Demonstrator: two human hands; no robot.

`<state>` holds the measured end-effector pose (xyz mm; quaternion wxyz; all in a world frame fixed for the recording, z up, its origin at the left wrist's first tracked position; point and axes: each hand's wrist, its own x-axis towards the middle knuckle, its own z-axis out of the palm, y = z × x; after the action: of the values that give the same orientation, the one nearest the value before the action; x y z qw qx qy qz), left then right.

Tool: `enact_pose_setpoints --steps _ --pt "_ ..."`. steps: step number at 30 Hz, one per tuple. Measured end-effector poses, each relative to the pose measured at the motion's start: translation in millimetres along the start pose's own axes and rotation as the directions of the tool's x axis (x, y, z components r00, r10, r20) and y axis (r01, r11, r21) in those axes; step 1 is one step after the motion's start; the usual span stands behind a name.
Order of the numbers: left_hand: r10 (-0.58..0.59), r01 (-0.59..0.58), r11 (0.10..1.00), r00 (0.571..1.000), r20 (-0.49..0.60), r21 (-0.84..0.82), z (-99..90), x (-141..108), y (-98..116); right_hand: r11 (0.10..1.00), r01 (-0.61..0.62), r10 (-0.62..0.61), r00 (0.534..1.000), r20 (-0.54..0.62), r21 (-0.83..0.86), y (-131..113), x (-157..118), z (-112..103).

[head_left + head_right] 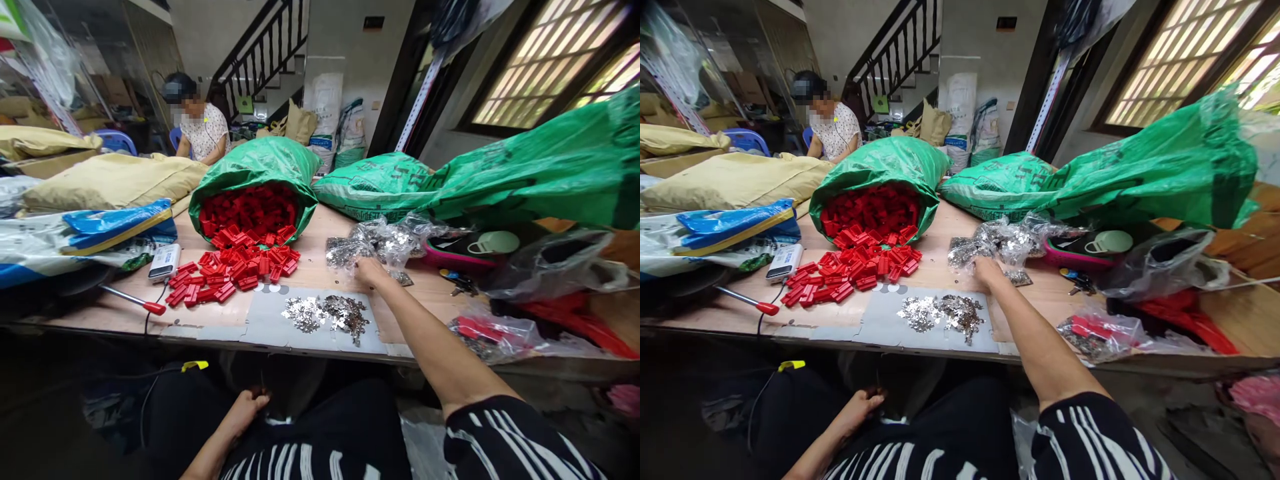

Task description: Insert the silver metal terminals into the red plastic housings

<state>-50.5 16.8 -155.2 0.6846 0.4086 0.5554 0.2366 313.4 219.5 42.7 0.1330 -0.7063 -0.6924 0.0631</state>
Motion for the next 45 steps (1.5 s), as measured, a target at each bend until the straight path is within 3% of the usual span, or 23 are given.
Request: enact_pose_setpoints --steps 3,6,10,12,14,16,20,24,28,34,39,45 --pt "-0.003 0.003 1.000 1.000 0.001 -0.003 0.1 0 -3 1.000 -0.005 0.005 1.000 -0.023 0.008 3 -16 -8" --pt "-0.003 0.003 1.000 1.000 0.006 -0.008 0.1 0 -4 0.999 0.014 -0.009 0.993 -0.121 0.035 0 -49 -14" --pt "0.004 -0.004 1.000 1.000 0.007 -0.025 0.9 1 -7 0.984 0.110 -0.044 0.910 -0.413 0.139 -23 -96 -10" --pt "0.009 -0.009 0.999 1.000 0.002 -0.035 1.2 3 -9 0.963 0.214 -0.141 0.917 -0.373 0.161 -39 -110 -4" --pt "0.010 -0.010 0.999 1.000 -0.005 -0.042 0.6 6 -12 0.935 0.317 -0.270 0.927 -0.261 0.160 -52 -116 2" --pt "0.004 -0.004 0.999 1.000 -0.013 -0.041 -1.1 7 -16 0.921 0.353 -0.318 0.926 -0.202 0.167 -56 -118 7" --pt "-0.005 0.005 0.999 1.000 -0.019 -0.032 -5.6 6 -20 0.942 0.259 -0.201 0.945 -0.259 0.214 -42 -124 14" --pt "-0.005 0.005 1.000 1.000 0.000 -0.028 -5.5 3 -15 0.940 0.197 -0.137 0.966 -0.221 0.279 -32 -139 23" --pt "0.017 -0.016 0.999 1.000 0.025 -0.039 -1.0 1 -9 0.919 0.235 -0.159 0.955 -0.249 0.317 -43 -145 34" --pt "0.022 -0.022 0.998 1.000 0.016 -0.051 -0.4 -3 -5 0.897 0.360 -0.279 0.911 -0.305 0.255 -54 -127 43" --pt "0.016 -0.016 0.999 1.000 0.008 -0.051 -1.4 -6 -3 0.884 0.395 -0.312 0.896 -0.315 0.249 -51 -123 38" --pt "0.029 -0.029 0.999 1.000 0.002 -0.036 0.2 -5 -3 0.891 0.309 -0.226 0.937 -0.267 0.332 -38 -147 18"
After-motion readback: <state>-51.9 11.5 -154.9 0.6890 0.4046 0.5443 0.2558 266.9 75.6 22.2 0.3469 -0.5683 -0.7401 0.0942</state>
